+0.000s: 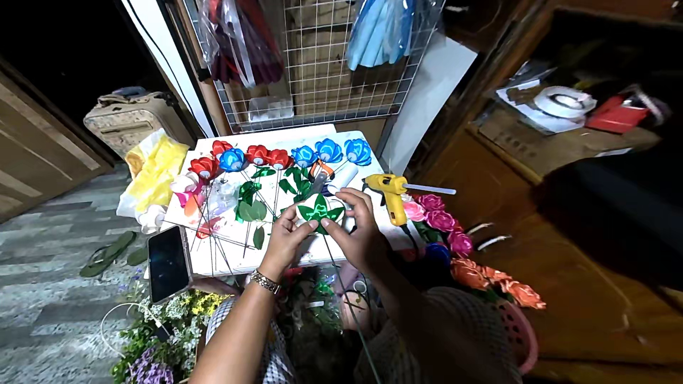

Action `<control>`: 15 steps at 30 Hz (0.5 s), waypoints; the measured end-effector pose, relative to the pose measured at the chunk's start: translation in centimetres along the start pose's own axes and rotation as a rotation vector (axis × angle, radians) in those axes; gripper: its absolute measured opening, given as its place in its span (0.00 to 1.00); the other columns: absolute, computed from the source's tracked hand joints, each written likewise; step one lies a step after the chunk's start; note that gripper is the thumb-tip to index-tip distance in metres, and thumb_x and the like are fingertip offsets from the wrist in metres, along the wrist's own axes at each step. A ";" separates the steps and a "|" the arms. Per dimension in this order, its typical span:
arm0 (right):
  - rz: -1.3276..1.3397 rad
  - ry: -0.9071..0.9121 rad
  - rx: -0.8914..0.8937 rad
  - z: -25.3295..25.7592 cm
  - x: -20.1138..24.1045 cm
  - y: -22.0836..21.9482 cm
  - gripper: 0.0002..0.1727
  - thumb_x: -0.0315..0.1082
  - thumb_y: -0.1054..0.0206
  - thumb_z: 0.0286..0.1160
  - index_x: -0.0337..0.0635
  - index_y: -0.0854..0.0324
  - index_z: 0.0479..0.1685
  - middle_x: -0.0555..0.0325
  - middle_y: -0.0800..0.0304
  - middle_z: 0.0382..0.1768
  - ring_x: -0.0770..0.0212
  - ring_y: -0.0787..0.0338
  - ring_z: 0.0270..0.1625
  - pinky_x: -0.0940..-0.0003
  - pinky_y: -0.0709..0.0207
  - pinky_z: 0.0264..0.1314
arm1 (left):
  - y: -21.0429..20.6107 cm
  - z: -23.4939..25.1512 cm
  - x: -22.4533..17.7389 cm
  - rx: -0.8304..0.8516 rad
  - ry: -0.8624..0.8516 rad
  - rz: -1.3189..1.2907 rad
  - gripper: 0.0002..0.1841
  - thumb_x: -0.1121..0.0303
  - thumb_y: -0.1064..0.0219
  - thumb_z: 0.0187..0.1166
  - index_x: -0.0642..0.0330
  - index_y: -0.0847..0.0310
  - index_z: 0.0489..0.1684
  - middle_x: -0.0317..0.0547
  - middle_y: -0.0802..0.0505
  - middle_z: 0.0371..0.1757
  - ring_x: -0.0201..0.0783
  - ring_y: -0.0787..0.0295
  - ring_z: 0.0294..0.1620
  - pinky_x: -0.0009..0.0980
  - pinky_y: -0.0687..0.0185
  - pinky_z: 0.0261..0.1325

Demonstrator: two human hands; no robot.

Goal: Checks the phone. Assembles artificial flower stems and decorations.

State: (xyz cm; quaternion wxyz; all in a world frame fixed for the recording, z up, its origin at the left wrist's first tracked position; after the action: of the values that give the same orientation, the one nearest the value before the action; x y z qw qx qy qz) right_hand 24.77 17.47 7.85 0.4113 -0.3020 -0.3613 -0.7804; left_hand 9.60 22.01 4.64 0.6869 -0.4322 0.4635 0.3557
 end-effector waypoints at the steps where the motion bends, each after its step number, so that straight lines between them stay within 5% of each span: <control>1: 0.004 0.003 -0.002 0.0 -0.1 -0.1 0.29 0.38 0.26 0.69 0.34 0.22 0.69 0.40 0.26 0.76 0.52 0.21 0.74 0.57 0.21 0.67 | 0.0 0.0 0.0 -0.007 0.003 0.004 0.20 0.78 0.37 0.78 0.60 0.23 0.69 0.38 0.07 0.54 0.29 0.08 0.46 0.30 0.10 0.52; 8: 0.070 0.000 -0.004 0.3 -0.1 0.3 0.29 0.34 0.28 0.67 0.33 0.23 0.69 0.41 0.25 0.77 0.54 0.20 0.72 0.60 0.21 0.66 | 0.4 0.2 0.2 -0.039 0.009 0.014 0.17 0.77 0.36 0.79 0.59 0.23 0.66 0.38 0.07 0.52 0.30 0.08 0.46 0.31 0.10 0.53; 15: 0.068 -0.016 0.036 0.1 -0.4 -0.5 0.28 0.35 0.26 0.69 0.33 0.23 0.70 0.40 0.26 0.77 0.51 0.23 0.76 0.57 0.23 0.69 | 0.5 0.2 0.0 -0.011 -0.035 0.083 0.25 0.78 0.33 0.75 0.59 0.25 0.74 0.39 0.08 0.58 0.28 0.10 0.46 0.27 0.11 0.50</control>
State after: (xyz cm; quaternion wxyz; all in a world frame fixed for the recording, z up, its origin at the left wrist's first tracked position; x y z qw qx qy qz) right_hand 24.55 17.91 7.46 0.4399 -0.3131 -0.3680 -0.7570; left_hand 9.27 22.38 4.53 0.6771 -0.4100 0.4672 0.3939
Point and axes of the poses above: each hand's wrist, its own z-axis towards the middle knuckle, its own y-axis out of the back of the hand, x = y × z, the point moved 6 cm from there along z, towards the middle knuckle
